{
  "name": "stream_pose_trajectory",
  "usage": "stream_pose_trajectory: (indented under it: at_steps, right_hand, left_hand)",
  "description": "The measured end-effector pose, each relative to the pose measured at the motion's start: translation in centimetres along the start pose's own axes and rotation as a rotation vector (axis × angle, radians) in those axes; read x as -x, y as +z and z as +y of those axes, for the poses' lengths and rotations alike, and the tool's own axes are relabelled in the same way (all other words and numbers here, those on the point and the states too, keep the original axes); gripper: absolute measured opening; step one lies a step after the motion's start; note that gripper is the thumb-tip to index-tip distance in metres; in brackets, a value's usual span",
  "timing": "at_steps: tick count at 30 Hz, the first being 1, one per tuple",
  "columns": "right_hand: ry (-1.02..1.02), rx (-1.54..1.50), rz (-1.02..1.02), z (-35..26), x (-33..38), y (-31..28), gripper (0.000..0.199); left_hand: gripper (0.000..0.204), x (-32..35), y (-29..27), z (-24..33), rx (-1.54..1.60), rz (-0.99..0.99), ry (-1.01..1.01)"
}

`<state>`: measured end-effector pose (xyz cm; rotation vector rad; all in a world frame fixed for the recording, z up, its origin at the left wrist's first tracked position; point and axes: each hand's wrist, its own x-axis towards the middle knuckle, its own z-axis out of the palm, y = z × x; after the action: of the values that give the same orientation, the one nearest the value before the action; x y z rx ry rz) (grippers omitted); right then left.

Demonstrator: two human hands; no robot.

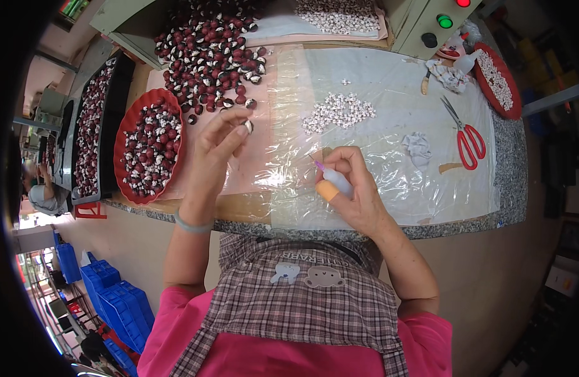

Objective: Manually glue small plastic flower components together at a factory workbench.

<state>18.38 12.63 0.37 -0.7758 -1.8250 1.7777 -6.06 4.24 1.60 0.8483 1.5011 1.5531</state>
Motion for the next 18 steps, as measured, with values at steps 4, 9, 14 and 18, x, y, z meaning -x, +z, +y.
stream_pose_trajectory:
  at_steps: [4,9,14,18]
  right_hand:
    - [-0.039,-0.161,-0.070,-1.5,-0.2,-0.4,0.028]
    - [-0.187,0.051,0.004,-2.0,-0.3,-0.6,0.029]
    - [-0.093,-0.335,0.182,-2.8,0.3,0.6,0.036]
    - [-0.259,-0.134,0.232,-2.7,0.4,0.8,0.042]
  left_hand:
    - [0.026,3.2,1.2,-0.1,0.679,-0.152,-0.299]
    - [0.030,5.0,2.3,-0.9,0.735,-0.163,-0.328]
    - [0.028,5.5,2.6,-1.2,0.686,-0.186,-0.302]
    - [0.027,5.7,2.5,-1.7,0.678,-0.194,-0.284]
